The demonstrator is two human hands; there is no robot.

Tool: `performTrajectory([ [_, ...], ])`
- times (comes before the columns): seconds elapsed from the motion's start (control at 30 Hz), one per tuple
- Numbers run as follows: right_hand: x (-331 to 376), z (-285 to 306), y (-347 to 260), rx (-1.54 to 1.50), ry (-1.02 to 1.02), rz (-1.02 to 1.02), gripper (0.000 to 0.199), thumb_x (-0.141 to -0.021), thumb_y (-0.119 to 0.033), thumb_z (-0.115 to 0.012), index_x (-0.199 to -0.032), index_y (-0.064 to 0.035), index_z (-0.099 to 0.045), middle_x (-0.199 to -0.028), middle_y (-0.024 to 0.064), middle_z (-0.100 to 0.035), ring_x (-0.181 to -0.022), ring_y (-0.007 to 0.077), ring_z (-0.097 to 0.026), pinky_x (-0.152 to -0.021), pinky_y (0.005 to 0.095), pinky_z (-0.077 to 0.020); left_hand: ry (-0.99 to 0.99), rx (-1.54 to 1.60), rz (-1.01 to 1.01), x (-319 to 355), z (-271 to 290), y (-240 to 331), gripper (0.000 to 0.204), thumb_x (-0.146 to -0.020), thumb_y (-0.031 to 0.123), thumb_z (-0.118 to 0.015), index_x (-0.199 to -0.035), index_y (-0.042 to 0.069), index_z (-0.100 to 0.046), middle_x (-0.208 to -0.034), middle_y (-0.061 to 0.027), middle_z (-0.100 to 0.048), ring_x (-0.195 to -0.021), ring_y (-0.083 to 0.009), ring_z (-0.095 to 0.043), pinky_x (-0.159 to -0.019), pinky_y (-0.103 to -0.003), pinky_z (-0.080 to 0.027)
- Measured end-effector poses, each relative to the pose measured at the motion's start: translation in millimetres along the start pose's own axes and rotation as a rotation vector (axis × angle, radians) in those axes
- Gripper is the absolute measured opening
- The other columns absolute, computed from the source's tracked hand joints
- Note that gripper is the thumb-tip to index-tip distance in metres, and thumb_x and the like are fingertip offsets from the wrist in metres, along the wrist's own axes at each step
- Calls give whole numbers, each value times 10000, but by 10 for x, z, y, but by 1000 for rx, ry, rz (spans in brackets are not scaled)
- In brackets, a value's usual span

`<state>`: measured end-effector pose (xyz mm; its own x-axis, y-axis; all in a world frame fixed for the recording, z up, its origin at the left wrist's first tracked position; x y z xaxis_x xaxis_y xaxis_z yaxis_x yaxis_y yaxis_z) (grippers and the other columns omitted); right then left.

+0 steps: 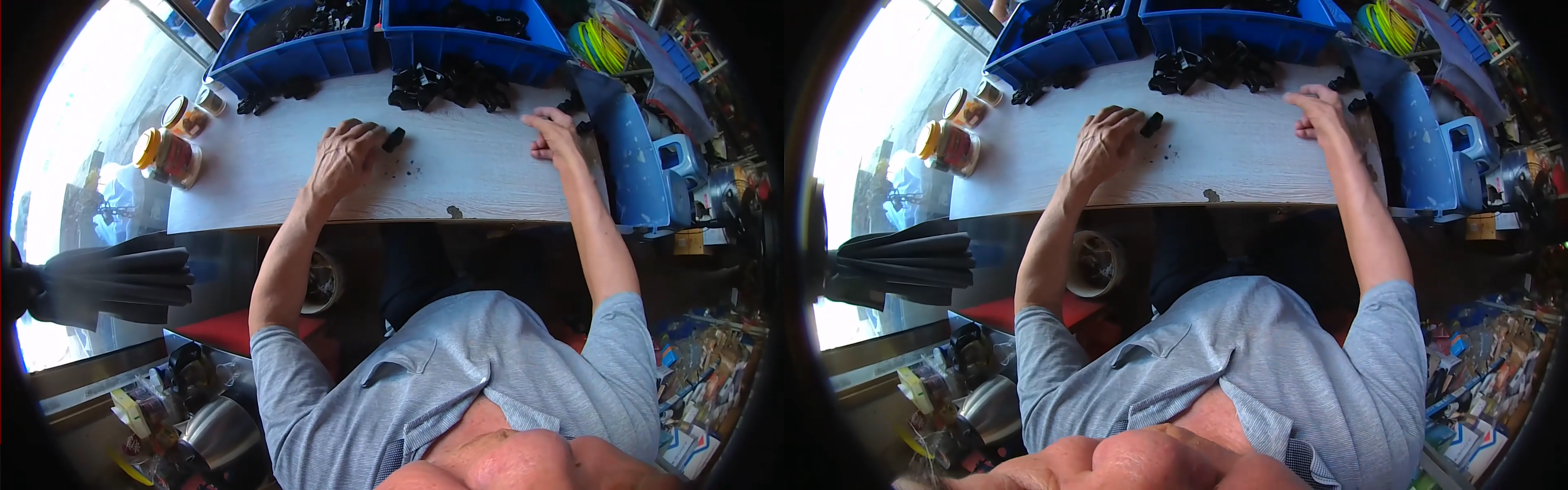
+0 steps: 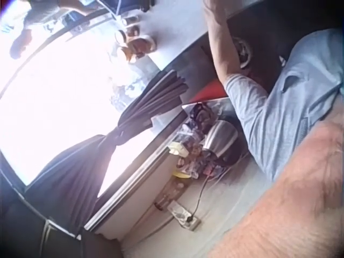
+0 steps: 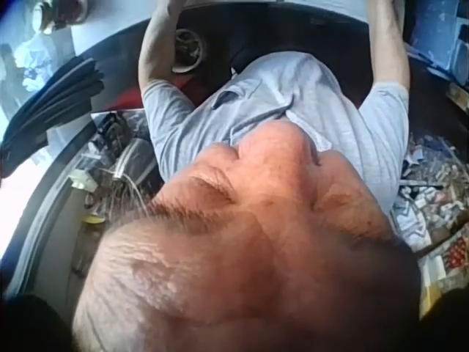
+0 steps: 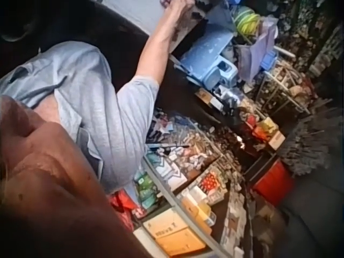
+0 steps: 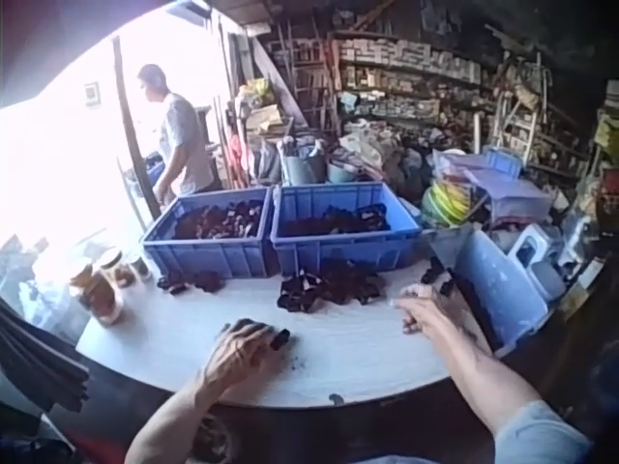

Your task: Assembling small black plastic components at a workbench by hand.

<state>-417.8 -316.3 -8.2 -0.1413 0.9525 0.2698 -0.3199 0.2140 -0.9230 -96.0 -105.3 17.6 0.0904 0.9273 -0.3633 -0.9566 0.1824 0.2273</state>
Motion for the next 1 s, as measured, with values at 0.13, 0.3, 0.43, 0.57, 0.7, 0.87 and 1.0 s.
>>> performTrajectory([
  [0.13,-84,-277,-129,136,-34,7,485,-804,-281,-828,-1207,-91,-638,-616,-1,-520,-487,120,-571,-443,289,-529,92,63,61,15,50,87,601,-829,129,-709,-1404,52,-554,-1376,-188,-593,-1280,-368,-536,-1051,-477,-443],
  [0.3,-98,-408,-250,289,-3,58,503,-812,-313,-809,-1230,-82,-651,-610,44,-538,-422,125,-529,-375,284,-466,127,46,42,-45,-27,534,320,-855,207,-719,-1145,77,-689,-1138,-92,-702,-1102,-307,-617,-929,-444,-484],
  [0.43,-163,-476,-261,367,49,81,458,-838,-296,-762,-1243,-106,-667,-634,58,-550,-425,143,-530,-370,293,-461,100,24,61,-33,-133,485,322,-870,159,-685,-1183,86,-662,-1146,-82,-693,-1089,-305,-614,-903,-440,-485],
  [0.57,-272,-434,-95,239,34,37,400,-851,-275,-758,-1208,-111,-683,-630,43,-536,-449,152,-553,-383,288,-473,162,-74,81,54,-42,622,374,-872,104,-652,-1243,86,-613,-1154,-80,-684,-1098,-307,-609,-909,-437,-484],
  [0.7,-275,-212,79,96,-35,-35,356,-868,-302,-763,-1171,-128,-694,-593,22,-506,-473,141,-560,-419,278,-492,179,27,127,128,-58,519,323,-890,74,-637,-1211,63,-605,-1077,-117,-698,-1026,-322,-636,-864,-443,-514],
  [0.87,-20,-12,135,96,-74,-73,395,-882,-307,-757,-1194,-84,-663,-564,-3,-482,-471,128,-558,-432,266,-509,267,184,193,232,-39,399,361,-843,40,-694,-1198,45,-631,-1007,-164,-696,-956,-350,-659,-826,-424,-544],
  [1.0,162,-20,146,117,-164,20,468,-884,-315,-750,-1243,-45,-617,-546,-23,-489,-441,102,-552,-421,249,-500,431,361,196,178,-87,419,324,-847,19,-674,-1171,34,-654,-989,-173,-699,-905,-365,-675,-793,-430,-559],
])
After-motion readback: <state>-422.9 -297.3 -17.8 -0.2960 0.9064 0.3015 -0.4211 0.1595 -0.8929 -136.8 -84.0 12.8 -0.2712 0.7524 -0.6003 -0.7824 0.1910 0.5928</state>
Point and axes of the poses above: each hand's wrist, its own x-axis away from the middle knuckle, its own z-axis out of the back of the hand, y = z × x, the point moved 8 cm from there along -x, towards the middle knuckle
